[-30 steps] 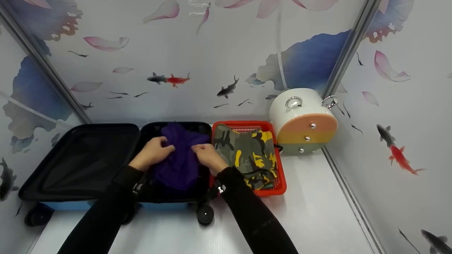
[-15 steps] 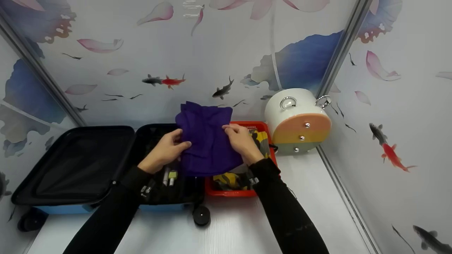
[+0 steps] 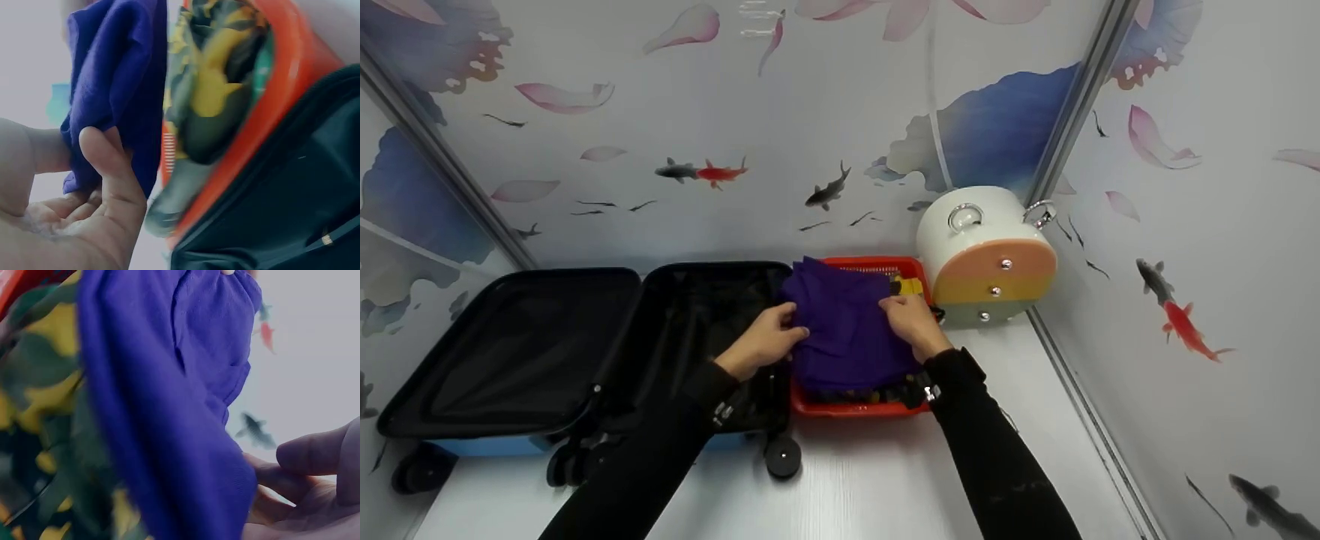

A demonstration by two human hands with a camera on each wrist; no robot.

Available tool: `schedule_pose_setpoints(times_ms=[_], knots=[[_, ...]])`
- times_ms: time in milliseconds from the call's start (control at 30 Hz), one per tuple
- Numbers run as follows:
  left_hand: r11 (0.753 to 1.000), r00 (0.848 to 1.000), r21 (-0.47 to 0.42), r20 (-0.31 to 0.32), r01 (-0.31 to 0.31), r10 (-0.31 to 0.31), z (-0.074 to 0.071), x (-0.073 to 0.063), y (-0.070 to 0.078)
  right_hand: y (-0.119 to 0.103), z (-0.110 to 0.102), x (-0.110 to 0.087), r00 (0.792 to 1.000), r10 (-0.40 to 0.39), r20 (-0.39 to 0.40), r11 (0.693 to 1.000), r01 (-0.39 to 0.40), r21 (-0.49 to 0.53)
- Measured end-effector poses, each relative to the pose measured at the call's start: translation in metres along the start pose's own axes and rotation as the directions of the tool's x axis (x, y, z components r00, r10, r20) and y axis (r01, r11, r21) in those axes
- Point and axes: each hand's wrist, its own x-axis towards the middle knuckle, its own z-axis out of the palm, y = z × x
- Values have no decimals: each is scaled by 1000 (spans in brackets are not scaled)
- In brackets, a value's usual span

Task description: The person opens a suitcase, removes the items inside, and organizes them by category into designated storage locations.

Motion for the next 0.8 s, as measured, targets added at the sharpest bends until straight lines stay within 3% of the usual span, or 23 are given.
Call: schedule_pose_setpoints(times_ms=[200,300,467,667,733,800], knots=[[999,1000,-42,-7,5,-5,12,8,-10,19,-10,-2,998,-28,-57,1000,28,-5],[999,1000,-48,-4,5,-5,17,11,-11,26,-12,-1,999,3,-47,1000,-3,-7],[1000,1000,-4,-3,29,-29,24,12,-8,38,-8,3,998,65,-1,993,-65,-102],[998,998,-22,-13,-57,56,26,5,-3,44,-8,4,997,52,-62,989,-60,-132],[996,996,0,-17,-89,89,22,-2,-4,41,-7,1,996,31,-89,974,-50,-222],[992,992,46,-24,-119,120,15,-11,-7,36,-5,-5,993,-13,-119,938,-29,-346]])
